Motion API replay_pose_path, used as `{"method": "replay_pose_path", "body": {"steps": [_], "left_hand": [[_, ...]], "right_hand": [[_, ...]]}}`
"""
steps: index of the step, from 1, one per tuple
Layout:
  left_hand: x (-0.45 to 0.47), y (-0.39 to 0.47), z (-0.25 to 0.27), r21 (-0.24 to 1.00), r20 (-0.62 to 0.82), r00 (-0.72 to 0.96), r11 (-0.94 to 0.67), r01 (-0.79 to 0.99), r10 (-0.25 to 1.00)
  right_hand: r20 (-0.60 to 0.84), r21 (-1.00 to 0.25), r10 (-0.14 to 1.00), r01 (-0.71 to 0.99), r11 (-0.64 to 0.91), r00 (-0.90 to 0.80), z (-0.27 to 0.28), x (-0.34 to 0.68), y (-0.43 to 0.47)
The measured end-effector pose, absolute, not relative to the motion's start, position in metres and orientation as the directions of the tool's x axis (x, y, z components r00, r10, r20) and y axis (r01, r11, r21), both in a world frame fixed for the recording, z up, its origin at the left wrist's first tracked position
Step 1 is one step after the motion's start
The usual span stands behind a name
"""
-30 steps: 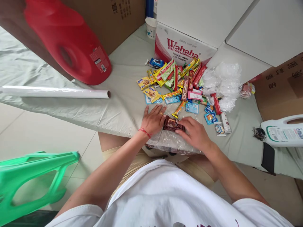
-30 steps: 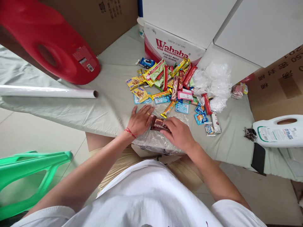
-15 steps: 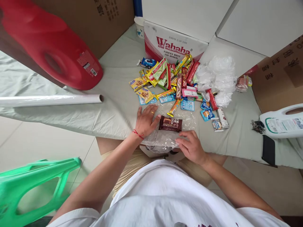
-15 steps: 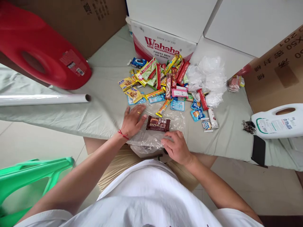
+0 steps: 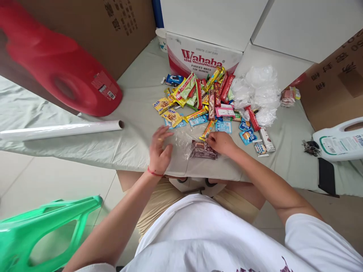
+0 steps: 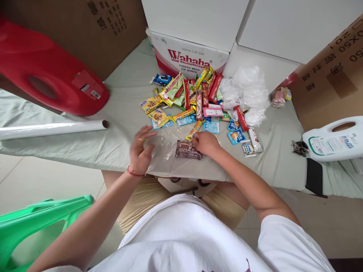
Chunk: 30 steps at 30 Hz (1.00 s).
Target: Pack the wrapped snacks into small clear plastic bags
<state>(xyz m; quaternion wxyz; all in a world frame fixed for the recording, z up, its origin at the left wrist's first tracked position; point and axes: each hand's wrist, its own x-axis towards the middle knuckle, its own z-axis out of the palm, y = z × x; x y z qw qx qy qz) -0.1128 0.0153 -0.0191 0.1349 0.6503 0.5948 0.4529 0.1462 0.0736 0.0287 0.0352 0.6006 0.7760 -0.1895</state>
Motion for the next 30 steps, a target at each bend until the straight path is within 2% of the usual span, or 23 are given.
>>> {"method": "replay_pose_path", "body": {"steps": [2,3,4,6,7,8,10,12,14,15,18,21,24,30], "left_hand": [[-0.111,-0.017,-0.010,0.627,0.626,-0.256,-0.281,0.726,0.736],[-0.107,-0.035,-0.005,0.565,0.709,-0.221,-0.352,0.746,0.669],[-0.101,-0.052,-0.001,0.504,0.747,-0.097,-0.465,0.728,0.658],[-0.083,-0.076,0.005,0.422,0.721,0.269,-0.713,0.560,0.639],[-0.072,-0.081,0.006,0.393,0.683,0.419,-0.785,0.479,0.598],[-0.062,-0.081,0.007,0.390,0.635,0.498,-0.801,0.454,0.591],[-0.046,-0.066,0.006,0.432,0.501,0.496,-0.702,0.566,0.709],[-0.038,-0.041,0.004,0.469,0.343,0.355,-0.486,0.737,0.870],[-0.037,-0.018,0.001,0.460,0.226,0.249,-0.328,0.825,0.942],[-0.038,-0.011,-0.001,0.445,0.195,0.234,-0.299,0.844,0.952],[-0.039,-0.002,-0.001,0.389,0.191,0.256,-0.312,0.867,0.948],[-0.036,-0.005,0.004,0.340,0.240,0.240,-0.313,0.887,0.941],[-0.029,-0.003,0.010,0.307,0.241,0.205,-0.275,0.911,0.949],[-0.020,0.007,0.011,0.263,0.192,0.199,-0.245,0.933,0.961]], "right_hand": [[-0.278,-0.199,0.922,0.955,0.221,-0.271,0.029,0.144,0.073],[-0.273,-0.181,0.922,0.955,0.233,-0.277,0.029,0.143,0.073],[-0.266,-0.165,0.921,0.955,0.247,-0.284,0.029,0.142,0.073],[-0.251,-0.142,0.921,0.952,0.270,-0.298,0.030,0.140,0.071],[-0.247,-0.134,0.921,0.952,0.277,-0.303,0.030,0.139,0.070],[-0.245,-0.129,0.920,0.951,0.280,-0.304,0.030,0.138,0.069],[-0.249,-0.134,0.918,0.950,0.284,-0.309,0.030,0.139,0.067],[-0.270,-0.161,0.910,0.946,0.281,-0.316,0.031,0.143,0.066],[-0.316,-0.229,0.891,0.938,0.262,-0.326,0.034,0.152,0.070],[-0.331,-0.272,0.886,0.932,0.240,-0.325,0.036,0.157,0.074],[-0.228,-0.354,0.926,0.912,0.209,-0.300,0.040,0.169,0.095],[-0.051,-0.321,0.937,0.894,0.313,-0.346,0.034,0.168,0.119],[-0.064,-0.328,0.903,0.863,0.384,-0.426,0.021,0.159,0.135],[-0.036,-0.455,0.818,0.738,0.498,-0.574,0.030,0.153,0.134]]}}
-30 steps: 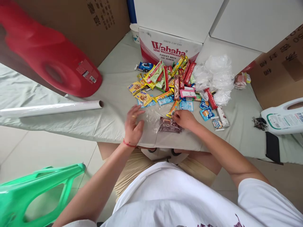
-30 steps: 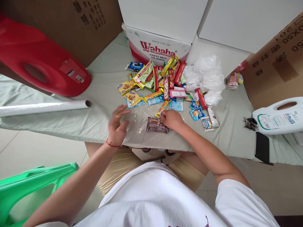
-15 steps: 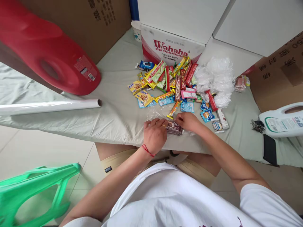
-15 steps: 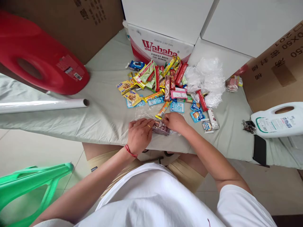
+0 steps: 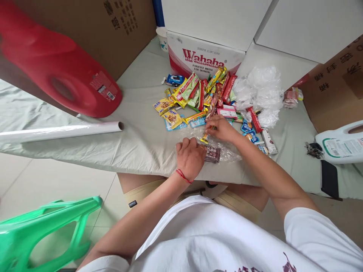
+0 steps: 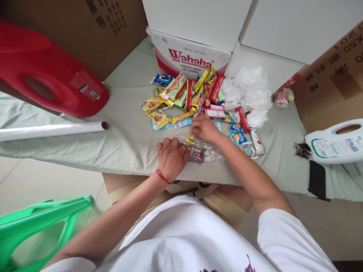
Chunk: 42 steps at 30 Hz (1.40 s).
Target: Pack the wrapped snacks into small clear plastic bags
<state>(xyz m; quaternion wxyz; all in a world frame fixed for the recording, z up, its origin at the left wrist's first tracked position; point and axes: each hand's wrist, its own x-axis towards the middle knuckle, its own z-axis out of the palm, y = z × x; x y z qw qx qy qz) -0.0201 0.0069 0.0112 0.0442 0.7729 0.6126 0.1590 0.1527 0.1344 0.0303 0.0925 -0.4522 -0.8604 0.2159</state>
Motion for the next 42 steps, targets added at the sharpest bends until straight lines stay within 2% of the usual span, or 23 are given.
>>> {"method": "replay_pose_path", "body": {"steps": [3,6,12,14,17,19,20,23,25,28,33,35,37,39,42], "left_hand": [[-0.019,0.008,0.008,0.274,0.184,0.200,-0.246,0.930,0.962],[-0.017,0.007,0.006,0.284,0.177,0.193,-0.238,0.929,0.965],[-0.016,0.004,0.006,0.350,0.106,0.180,-0.206,0.914,0.978],[-0.022,0.002,0.003,0.444,0.081,0.163,-0.182,0.877,0.983],[-0.041,0.001,-0.009,0.735,0.016,0.107,-0.084,0.672,0.994],[-0.059,0.005,-0.018,0.890,-0.041,0.007,0.034,0.455,0.999],[-0.069,0.008,-0.023,0.919,-0.064,-0.082,0.091,0.382,0.995],[-0.092,0.022,-0.028,0.904,-0.042,-0.412,0.210,0.373,0.910],[-0.099,0.030,-0.025,0.886,-0.011,-0.491,0.236,0.399,0.871],[-0.097,0.035,-0.012,0.847,-0.067,-0.371,0.249,0.469,0.926],[-0.092,0.031,0.007,0.609,-0.270,-0.110,0.258,0.750,0.956],[-0.096,0.030,0.011,0.637,-0.326,-0.060,0.266,0.723,0.944],[-0.096,0.028,0.015,0.740,-0.281,-0.046,0.247,0.626,0.959],[-0.087,0.024,0.018,0.808,-0.172,-0.038,0.163,0.566,0.984],[-0.055,0.013,0.020,0.779,-0.022,0.021,0.004,0.627,1.000]], "right_hand": [[-0.056,-0.466,0.779,0.706,0.533,-0.625,0.052,0.152,0.116],[-0.032,-0.417,0.778,0.716,0.559,-0.627,0.065,0.149,0.085],[0.008,-0.423,0.806,0.728,0.539,-0.592,0.038,0.140,0.017],[0.022,-0.420,0.826,0.745,0.519,-0.563,0.021,0.138,0.002],[0.019,-0.348,0.820,0.766,0.541,-0.571,0.004,0.135,-0.011],[-0.014,-0.289,0.805,0.773,0.564,-0.593,0.002,0.134,-0.013],[-0.045,-0.268,0.798,0.777,0.570,-0.601,0.002,0.133,-0.013],[-0.149,-0.227,0.777,0.786,0.575,-0.612,0.009,0.131,-0.009],[-0.186,-0.211,0.768,0.789,0.577,-0.612,0.013,0.130,-0.007],[-0.200,-0.207,0.763,0.788,0.580,-0.615,0.015,0.129,-0.005],[-0.165,-0.234,0.768,0.781,0.579,-0.619,0.011,0.131,-0.004],[-0.150,-0.248,0.771,0.778,0.577,-0.619,0.009,0.133,-0.003],[-0.134,-0.271,0.766,0.767,0.582,-0.629,0.007,0.135,-0.001],[-0.101,-0.300,0.754,0.743,0.599,-0.649,0.004,0.134,0.001],[-0.047,-0.346,0.747,0.713,0.611,-0.663,0.001,0.131,0.000]]}}
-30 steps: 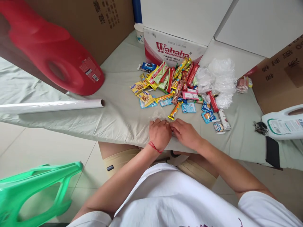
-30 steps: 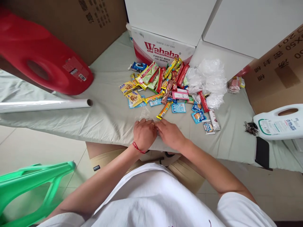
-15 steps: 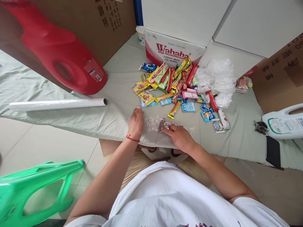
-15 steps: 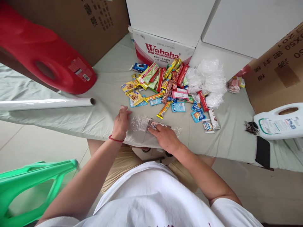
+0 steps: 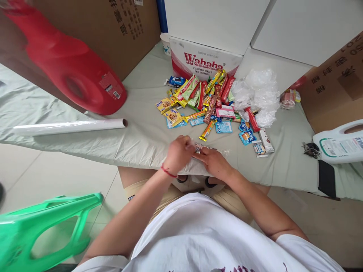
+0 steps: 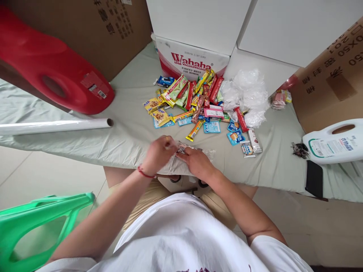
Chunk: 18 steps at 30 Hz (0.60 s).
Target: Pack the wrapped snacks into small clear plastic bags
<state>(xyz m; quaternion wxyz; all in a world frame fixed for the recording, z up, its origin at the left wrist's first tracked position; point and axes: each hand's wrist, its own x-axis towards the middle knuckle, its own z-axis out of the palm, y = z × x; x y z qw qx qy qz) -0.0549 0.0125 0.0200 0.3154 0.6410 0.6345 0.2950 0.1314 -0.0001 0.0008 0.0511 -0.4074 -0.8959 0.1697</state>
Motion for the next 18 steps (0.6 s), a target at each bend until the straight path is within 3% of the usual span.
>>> {"method": "replay_pose_path", "body": {"steps": [4,7,8,10,12,13,15,18], "left_hand": [[-0.011,-0.010,0.008,0.652,0.234,0.107,-0.237,0.720,0.966],[0.000,-0.026,-0.005,0.505,0.309,0.211,-0.348,0.790,0.927],[0.001,-0.030,-0.010,0.454,0.296,0.240,-0.357,0.817,0.925],[0.002,-0.038,-0.018,0.363,0.251,0.278,-0.356,0.861,0.927],[0.003,-0.042,-0.025,0.308,0.214,0.300,-0.355,0.883,0.930],[0.003,-0.044,-0.029,0.294,0.204,0.306,-0.356,0.887,0.930],[0.004,-0.045,-0.035,0.283,0.200,0.310,-0.358,0.890,0.929],[0.004,-0.045,-0.043,0.294,0.212,0.311,-0.364,0.884,0.926]], "right_hand": [[0.052,-0.497,0.750,0.634,0.592,-0.660,0.006,0.140,-0.007],[0.070,-0.708,0.705,0.462,0.534,-0.706,0.018,0.169,-0.007],[0.085,-0.772,0.758,0.438,0.460,-0.647,0.020,0.181,-0.004],[0.123,-0.838,0.933,0.468,0.281,-0.339,0.021,0.204,0.005],[0.134,-0.823,0.991,0.557,0.107,0.008,0.016,0.219,0.014],[0.100,-0.795,0.992,0.606,0.034,0.074,0.011,0.222,0.017],[-0.053,-0.712,0.999,0.701,-0.040,0.003,0.001,0.223,0.018],[-0.201,-0.610,0.965,0.792,0.013,-0.171,-0.005,0.223,0.004]]}}
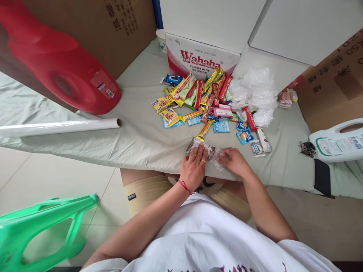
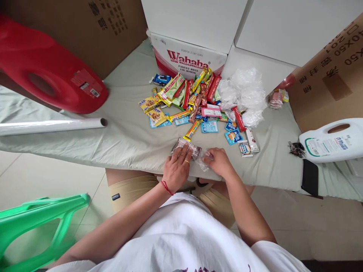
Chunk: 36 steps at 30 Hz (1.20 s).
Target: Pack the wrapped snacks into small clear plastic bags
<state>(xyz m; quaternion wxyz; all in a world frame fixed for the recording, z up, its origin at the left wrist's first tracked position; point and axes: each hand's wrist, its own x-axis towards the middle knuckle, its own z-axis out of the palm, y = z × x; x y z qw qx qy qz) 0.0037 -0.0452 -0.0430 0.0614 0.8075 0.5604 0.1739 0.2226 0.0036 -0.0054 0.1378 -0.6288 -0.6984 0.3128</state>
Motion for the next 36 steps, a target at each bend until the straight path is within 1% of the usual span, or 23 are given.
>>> {"method": "replay_pose_path", "body": {"steps": [2,4,7,9,10,12,14,16,19,20,21,22,24,25,26,28,30,32,34,36], "left_hand": [[0.002,-0.045,-0.046,0.300,0.224,0.314,-0.372,0.879,0.923],[0.001,-0.045,-0.048,0.290,0.237,0.318,-0.379,0.879,0.918],[0.000,-0.046,-0.048,0.276,0.246,0.326,-0.388,0.880,0.913],[0.001,-0.046,-0.048,0.276,0.248,0.340,-0.403,0.873,0.907],[0.001,-0.046,-0.047,0.276,0.250,0.352,-0.414,0.867,0.902],[0.002,-0.043,-0.047,0.281,0.258,0.370,-0.435,0.855,0.893],[0.000,-0.042,-0.044,0.315,0.279,0.371,-0.450,0.836,0.886],[-0.008,-0.043,-0.040,0.393,0.323,0.364,-0.474,0.788,0.873],[-0.027,-0.050,-0.030,0.558,0.415,0.332,-0.525,0.643,0.847],[-0.034,-0.052,-0.027,0.603,0.436,0.278,-0.507,0.616,0.856],[-0.040,-0.052,-0.024,0.640,0.436,0.193,-0.454,0.620,0.879],[-0.044,-0.050,-0.023,0.668,0.410,0.082,-0.360,0.651,0.909],[-0.047,-0.039,-0.022,0.683,0.299,-0.137,-0.111,0.722,0.944],[-0.046,-0.032,-0.023,0.670,0.237,-0.186,-0.022,0.742,0.954],[-0.043,-0.024,-0.023,0.658,0.183,-0.179,0.015,0.753,0.967],[-0.033,-0.013,-0.024,0.670,0.125,-0.068,-0.033,0.742,0.990],[-0.020,-0.012,-0.022,0.719,0.127,0.012,-0.101,0.688,0.992],[-0.005,-0.023,-0.018,0.755,0.180,0.022,-0.153,0.637,0.983],[0.010,-0.041,-0.015,0.724,0.285,0.094,-0.278,0.631,0.954],[0.025,-0.058,-0.015,0.634,0.391,0.262,-0.465,0.617,0.882]], "right_hand": [[-0.153,-0.610,0.979,0.792,0.015,-0.136,0.000,0.224,-0.009],[-0.129,-0.698,0.989,0.715,-0.044,-0.066,0.010,0.223,-0.018],[-0.240,-0.840,0.970,0.509,-0.188,-0.037,0.026,0.204,-0.015],[-0.284,-0.873,0.958,0.422,-0.243,-0.035,0.030,0.181,-0.002],[-0.277,-0.875,0.960,0.423,-0.236,-0.037,0.031,0.167,0.006],[-0.223,-0.839,0.974,0.517,-0.168,-0.045,0.029,0.141,0.022],[-0.166,-0.742,0.984,0.665,-0.084,-0.060,0.026,0.121,0.033],[-0.128,-0.637,0.988,0.771,-0.017,-0.083,0.023,0.110,0.036],[-0.106,-0.553,0.987,0.832,0.045,-0.124,0.021,0.108,0.031],[-0.096,-0.537,0.987,0.842,0.060,-0.132,0.020,0.109,0.028],[-0.087,-0.524,0.987,0.849,0.071,-0.137,0.020,0.110,0.025],[-0.080,-0.517,0.987,0.852,0.080,-0.141,0.020,0.110,0.023],[-0.071,-0.525,0.986,0.846,0.091,-0.149,0.019,0.110,0.021],[-0.068,-0.541,0.986,0.836,0.089,-0.149,0.019,0.110,0.020],[-0.067,-0.562,0.987,0.823,0.083,-0.146,0.019,0.110,0.018],[-0.058,-0.616,0.992,0.786,0.054,-0.114,0.019,0.113,0.013],[-0.062,-0.703,0.997,0.711,-0.012,-0.044,0.018,0.121,0.003],[-0.121,-0.834,0.992,0.538,-0.124,0.041,0.015,0.133,-0.011],[-0.233,-0.938,0.970,0.247,-0.244,0.072,0.012,0.148,-0.028],[-0.320,-0.947,0.945,-0.041,-0.318,0.068,0.008,0.162,-0.043]]}}
